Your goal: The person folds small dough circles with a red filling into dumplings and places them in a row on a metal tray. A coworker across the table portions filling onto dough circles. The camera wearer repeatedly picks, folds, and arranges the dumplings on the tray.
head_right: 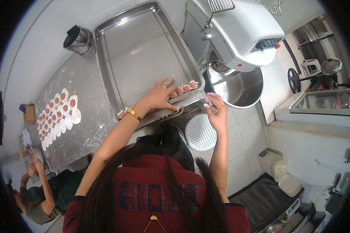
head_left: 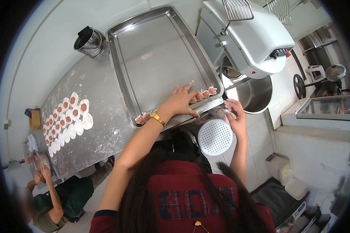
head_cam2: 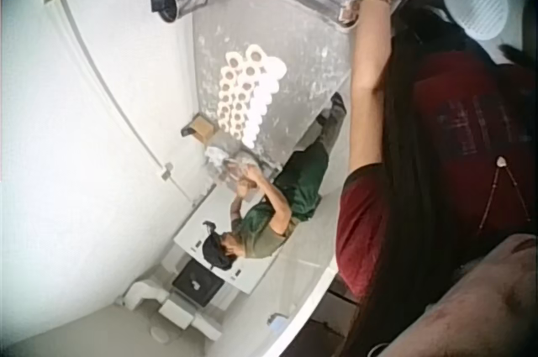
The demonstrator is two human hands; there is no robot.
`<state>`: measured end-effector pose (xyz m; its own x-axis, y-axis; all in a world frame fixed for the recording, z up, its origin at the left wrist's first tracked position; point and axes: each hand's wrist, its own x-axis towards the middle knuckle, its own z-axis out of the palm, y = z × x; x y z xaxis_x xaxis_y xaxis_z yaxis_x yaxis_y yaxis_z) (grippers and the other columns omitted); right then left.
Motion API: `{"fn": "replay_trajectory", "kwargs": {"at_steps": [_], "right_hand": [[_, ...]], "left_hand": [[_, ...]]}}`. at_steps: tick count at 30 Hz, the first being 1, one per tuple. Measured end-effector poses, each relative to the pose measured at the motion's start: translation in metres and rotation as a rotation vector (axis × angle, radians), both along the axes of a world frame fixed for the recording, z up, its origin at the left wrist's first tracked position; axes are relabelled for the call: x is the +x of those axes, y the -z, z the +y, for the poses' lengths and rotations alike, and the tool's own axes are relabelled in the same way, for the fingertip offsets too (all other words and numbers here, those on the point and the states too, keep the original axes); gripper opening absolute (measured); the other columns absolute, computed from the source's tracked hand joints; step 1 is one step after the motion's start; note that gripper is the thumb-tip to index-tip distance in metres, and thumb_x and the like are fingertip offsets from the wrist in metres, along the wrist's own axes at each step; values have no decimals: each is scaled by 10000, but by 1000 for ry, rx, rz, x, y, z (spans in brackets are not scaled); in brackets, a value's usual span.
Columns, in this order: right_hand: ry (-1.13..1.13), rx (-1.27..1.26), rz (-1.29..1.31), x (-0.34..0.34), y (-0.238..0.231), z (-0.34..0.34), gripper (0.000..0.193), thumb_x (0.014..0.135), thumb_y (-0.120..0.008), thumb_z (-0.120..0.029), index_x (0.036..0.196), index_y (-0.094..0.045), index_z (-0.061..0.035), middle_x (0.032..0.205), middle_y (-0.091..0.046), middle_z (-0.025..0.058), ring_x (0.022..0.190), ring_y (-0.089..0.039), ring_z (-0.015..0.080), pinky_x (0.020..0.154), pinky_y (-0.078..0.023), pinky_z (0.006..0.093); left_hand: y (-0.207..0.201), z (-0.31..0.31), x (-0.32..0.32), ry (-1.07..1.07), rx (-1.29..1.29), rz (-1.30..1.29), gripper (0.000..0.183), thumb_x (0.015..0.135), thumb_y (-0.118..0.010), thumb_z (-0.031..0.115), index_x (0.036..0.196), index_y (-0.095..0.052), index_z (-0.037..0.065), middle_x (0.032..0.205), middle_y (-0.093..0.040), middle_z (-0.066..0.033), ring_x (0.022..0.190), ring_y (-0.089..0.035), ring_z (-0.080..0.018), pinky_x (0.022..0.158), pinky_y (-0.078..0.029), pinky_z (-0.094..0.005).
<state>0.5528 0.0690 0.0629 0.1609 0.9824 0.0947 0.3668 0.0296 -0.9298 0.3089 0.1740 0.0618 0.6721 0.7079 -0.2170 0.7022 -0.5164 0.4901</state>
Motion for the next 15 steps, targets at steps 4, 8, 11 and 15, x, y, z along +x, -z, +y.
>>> {"fn": "replay_trajectory", "kwargs": {"at_steps": [4,8,11,15], "right_hand": [[11,-20,-27,2,0,-5,415,708,-542,68,1099,-645,-22,1171,-581,110,1119,-554,227,926,-444,299],[-1,-25,3,2,0,-4,413,709,-543,72,1100,-643,-18,1175,-578,108,1121,-553,225,935,-443,298],[-24,-28,18,-1,0,0,417,710,-542,77,1104,-641,-17,1179,-575,107,1128,-551,222,942,-443,297],[-76,-31,17,-6,-1,11,430,712,-541,85,1117,-639,-20,1200,-563,107,1150,-541,223,951,-444,298]], "left_hand": [[0,6,8,-4,16,-65,970,587,-810,509,1409,-394,203,1505,-232,-203,1361,-285,-389,1120,-182,-553],[-3,12,20,66,-34,56,997,596,-806,505,1437,-349,224,1508,-223,-204,1360,-288,-392,1109,-189,-566],[-6,12,19,39,-20,-38,1002,610,-800,499,1450,-320,237,1506,-229,-206,1362,-287,-388,1100,-185,-586],[-16,19,6,86,8,-79,1012,624,-789,495,1452,-303,174,1494,-249,-218,1349,-299,-405,1106,-228,-526]]}}
